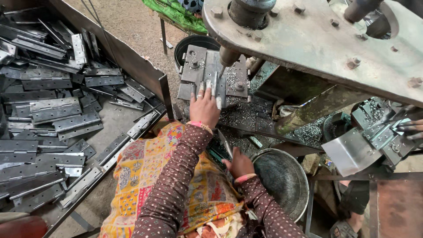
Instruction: The person sits on the floor and operates a manual metal press machine. They pick up metal hinge pieces from a nearby bin, place them into the press die, and activate the press to process the metal. The finished pieces are then removed and placed back into the bin.
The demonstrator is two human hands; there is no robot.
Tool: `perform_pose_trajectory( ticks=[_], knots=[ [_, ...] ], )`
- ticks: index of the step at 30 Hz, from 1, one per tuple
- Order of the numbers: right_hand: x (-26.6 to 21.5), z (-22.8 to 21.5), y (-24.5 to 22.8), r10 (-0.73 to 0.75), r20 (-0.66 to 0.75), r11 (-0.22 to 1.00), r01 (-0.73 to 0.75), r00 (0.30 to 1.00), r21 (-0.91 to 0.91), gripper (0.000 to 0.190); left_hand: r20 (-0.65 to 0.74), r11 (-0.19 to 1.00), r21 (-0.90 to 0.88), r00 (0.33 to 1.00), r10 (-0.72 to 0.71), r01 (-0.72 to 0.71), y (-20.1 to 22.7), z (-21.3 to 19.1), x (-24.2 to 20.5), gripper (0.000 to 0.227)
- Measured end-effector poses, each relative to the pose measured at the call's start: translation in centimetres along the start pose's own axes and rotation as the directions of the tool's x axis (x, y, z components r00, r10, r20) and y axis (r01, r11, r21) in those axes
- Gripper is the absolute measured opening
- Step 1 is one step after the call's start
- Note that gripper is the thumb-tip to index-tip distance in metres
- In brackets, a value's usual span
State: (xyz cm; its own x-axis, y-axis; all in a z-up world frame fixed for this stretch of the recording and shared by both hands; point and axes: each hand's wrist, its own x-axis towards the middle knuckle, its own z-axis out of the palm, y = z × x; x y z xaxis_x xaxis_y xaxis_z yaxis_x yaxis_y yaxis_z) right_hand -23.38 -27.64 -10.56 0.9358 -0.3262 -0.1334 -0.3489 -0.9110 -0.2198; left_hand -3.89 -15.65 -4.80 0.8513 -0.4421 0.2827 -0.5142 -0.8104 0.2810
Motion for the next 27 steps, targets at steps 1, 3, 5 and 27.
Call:
perform_pose_trajectory(
  ticks=[1, 3, 5, 27],
  knots=[
    [0.1, 1.2, 0.3, 0.113, 0.165, 0.993, -0.107, 0.98, -0.044, 0.063, 0.0, 1.0, -0.002, 1.0, 0.009, -0.009, -0.1, -0.2, 0.0, 0.038],
    [0.8, 2.5, 1.3, -0.059, 0.015, 0.998, 0.06, 0.998, -0.037, 0.063, 0.006, 1.0, -0.004, 1.0, 0.01, -0.01, -0.5, -0.6, -0.4, 0.04],
    [0.7, 3.1, 2.2, -0.099, 0.029, 0.995, 0.098, 0.995, 0.036, 0.065, -0.028, 0.999, -0.029, 0.999, 0.022, -0.023, -0.2, -0.3, -1.3, 0.035],
    [5.1, -0.4, 2.6, 0.014, 0.255, 1.0, -0.016, 0.967, 0.005, 0.064, -0.117, 0.999, 0.047, 0.993, 0.025, -0.02, -1.2, 1.8, 0.7, 0.029]
  ],
)
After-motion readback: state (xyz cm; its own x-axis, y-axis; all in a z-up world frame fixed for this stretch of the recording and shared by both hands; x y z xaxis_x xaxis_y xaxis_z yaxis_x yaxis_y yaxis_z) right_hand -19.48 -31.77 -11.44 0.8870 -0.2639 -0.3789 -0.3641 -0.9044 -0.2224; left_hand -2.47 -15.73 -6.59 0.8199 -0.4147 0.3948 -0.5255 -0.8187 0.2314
